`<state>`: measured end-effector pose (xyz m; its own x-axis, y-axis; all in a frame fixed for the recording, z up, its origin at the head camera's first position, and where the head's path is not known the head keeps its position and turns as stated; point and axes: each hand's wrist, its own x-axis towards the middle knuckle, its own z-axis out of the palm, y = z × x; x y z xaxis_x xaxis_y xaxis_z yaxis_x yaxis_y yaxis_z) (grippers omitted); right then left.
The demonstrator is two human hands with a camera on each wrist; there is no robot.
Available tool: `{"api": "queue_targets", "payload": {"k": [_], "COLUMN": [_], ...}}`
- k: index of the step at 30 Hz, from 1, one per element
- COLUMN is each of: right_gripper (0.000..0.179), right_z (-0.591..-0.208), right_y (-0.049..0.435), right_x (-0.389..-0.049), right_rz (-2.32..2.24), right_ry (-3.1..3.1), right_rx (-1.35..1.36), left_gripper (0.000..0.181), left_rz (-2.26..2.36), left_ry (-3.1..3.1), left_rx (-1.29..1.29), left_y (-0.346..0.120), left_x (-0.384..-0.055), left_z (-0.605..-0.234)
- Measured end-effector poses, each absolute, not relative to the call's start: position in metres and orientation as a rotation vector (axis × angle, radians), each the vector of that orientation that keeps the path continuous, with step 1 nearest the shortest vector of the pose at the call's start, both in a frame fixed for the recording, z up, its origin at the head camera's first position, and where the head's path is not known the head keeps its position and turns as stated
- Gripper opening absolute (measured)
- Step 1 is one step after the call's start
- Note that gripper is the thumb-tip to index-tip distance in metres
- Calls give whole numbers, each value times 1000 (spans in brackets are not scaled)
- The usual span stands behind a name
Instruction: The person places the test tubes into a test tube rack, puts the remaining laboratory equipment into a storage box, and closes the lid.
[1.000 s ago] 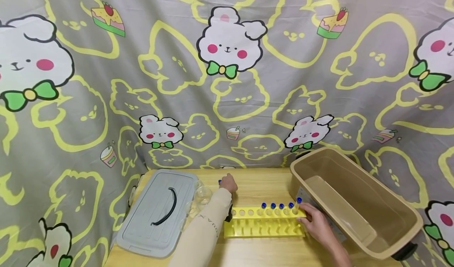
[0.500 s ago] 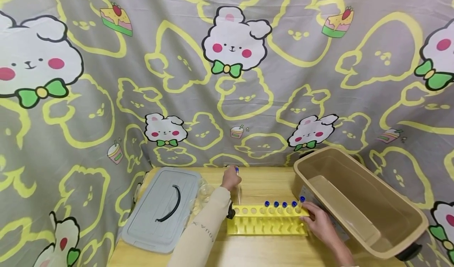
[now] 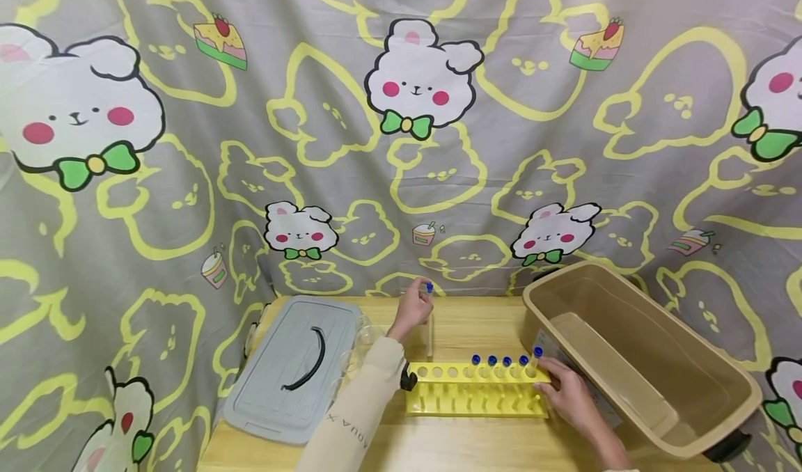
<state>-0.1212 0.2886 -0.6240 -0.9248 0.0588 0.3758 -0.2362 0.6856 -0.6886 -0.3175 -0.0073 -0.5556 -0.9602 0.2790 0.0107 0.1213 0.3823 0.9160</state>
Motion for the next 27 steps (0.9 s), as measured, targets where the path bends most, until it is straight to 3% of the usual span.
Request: {"api": "queue_targets", "payload": {"k": [12,27], "right_gripper": [46,45], "right_z": [-623,-622], "right_y": [287,290], "right_x": [-121,-120], "right_rz": [1101,1098], "right_ry": [-2525,-2566], "right_rx": [142,134], "left_gripper": [47,55], "left_rz": [1758,1979], "left_ry": [2651,2534], "left_rx": [842,924], "left_y": [-11,-19], "left_x": [-283,-255], "left_z": [-535,-513]}}
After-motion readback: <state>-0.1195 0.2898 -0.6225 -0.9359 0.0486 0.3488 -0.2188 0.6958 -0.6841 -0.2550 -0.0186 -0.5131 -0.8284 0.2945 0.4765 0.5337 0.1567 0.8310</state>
